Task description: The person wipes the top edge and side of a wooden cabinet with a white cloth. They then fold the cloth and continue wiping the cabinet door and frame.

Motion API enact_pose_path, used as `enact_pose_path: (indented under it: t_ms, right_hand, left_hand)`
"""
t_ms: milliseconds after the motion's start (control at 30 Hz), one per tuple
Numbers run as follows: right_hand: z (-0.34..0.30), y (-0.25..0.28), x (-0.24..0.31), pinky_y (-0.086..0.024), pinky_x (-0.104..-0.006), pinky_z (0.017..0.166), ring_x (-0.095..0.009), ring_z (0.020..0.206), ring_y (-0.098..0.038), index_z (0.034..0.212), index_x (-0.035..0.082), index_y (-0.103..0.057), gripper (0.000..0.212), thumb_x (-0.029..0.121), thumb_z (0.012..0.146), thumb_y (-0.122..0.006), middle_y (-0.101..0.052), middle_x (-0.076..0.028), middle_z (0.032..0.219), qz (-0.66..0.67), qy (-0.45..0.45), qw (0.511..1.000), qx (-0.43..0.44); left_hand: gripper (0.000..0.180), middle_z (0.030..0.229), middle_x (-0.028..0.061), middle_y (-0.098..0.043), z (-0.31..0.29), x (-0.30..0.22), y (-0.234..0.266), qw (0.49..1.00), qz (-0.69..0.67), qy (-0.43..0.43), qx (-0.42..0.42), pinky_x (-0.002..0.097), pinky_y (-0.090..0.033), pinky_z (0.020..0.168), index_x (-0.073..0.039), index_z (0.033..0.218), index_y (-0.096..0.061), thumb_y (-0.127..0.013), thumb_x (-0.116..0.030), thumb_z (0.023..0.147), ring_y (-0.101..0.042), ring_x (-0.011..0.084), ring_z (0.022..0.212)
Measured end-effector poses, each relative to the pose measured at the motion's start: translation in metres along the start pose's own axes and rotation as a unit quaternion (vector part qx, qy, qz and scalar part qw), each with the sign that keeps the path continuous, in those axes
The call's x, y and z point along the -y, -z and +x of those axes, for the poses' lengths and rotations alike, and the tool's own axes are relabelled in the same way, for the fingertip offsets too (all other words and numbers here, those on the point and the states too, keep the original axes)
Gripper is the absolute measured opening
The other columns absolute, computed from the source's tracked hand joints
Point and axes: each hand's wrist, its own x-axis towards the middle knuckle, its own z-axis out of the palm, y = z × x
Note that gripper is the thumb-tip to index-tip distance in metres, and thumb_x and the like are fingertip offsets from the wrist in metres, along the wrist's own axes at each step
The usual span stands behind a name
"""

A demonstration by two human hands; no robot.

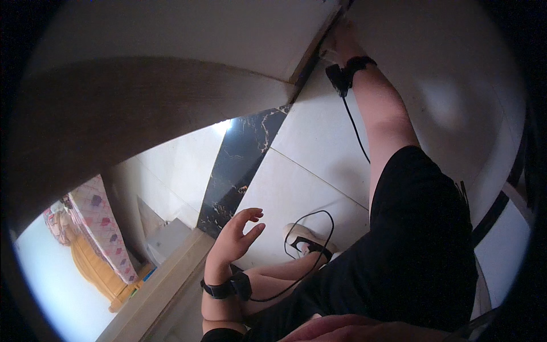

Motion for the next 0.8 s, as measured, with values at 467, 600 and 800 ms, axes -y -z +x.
enact_pose_path:
  t_ms: [467, 600, 800]
  right_hand:
    - [-0.163, -0.142, 0.013, -0.030, -0.0388, 0.106, -0.030, 0.124, -0.041, 0.142, 0.006, -0.032, 0.050, 0.027, 0.098, -0.043, -0.038, -0.017, 0.139, 0.152, -0.010, 0.961, -0.232]
    - [-0.137, -0.128, -0.002, -0.034, -0.0395, 0.100, -0.028, 0.116, -0.044, 0.139, 0.007, -0.035, 0.049, 0.026, 0.096, -0.046, -0.041, -0.016, 0.133, 0.052, 0.048, 0.981, -0.179]
    - [-0.008, -0.058, -0.066, -0.039, -0.0406, 0.090, -0.025, 0.104, -0.048, 0.135, 0.007, -0.040, 0.047, 0.025, 0.093, -0.049, -0.045, -0.015, 0.123, -0.282, 0.185, 0.931, -0.139]
  left_hand:
    - [0.036, 0.109, 0.0138, -0.061, 0.005, -0.026, 0.003, 0.998, 0.008, -0.066, -0.004, 0.0346, -0.047, 0.085, -0.001, 0.114, -0.056, -0.066, -0.020, 0.086, -0.059, 0.0244, 0.099]
    - [0.037, 0.115, 0.0077, -0.060, 0.009, -0.031, 0.004, 0.998, 0.012, -0.047, 0.045, 0.0342, -0.044, 0.088, -0.004, 0.120, -0.054, -0.066, -0.017, 0.087, -0.055, 0.0187, 0.103]
    - [0.037, 0.113, 0.0082, -0.061, 0.013, -0.024, 0.003, 0.998, 0.030, -0.039, 0.029, 0.0323, -0.046, 0.085, -0.004, 0.120, -0.055, -0.066, -0.017, 0.087, -0.056, 0.0179, 0.101]
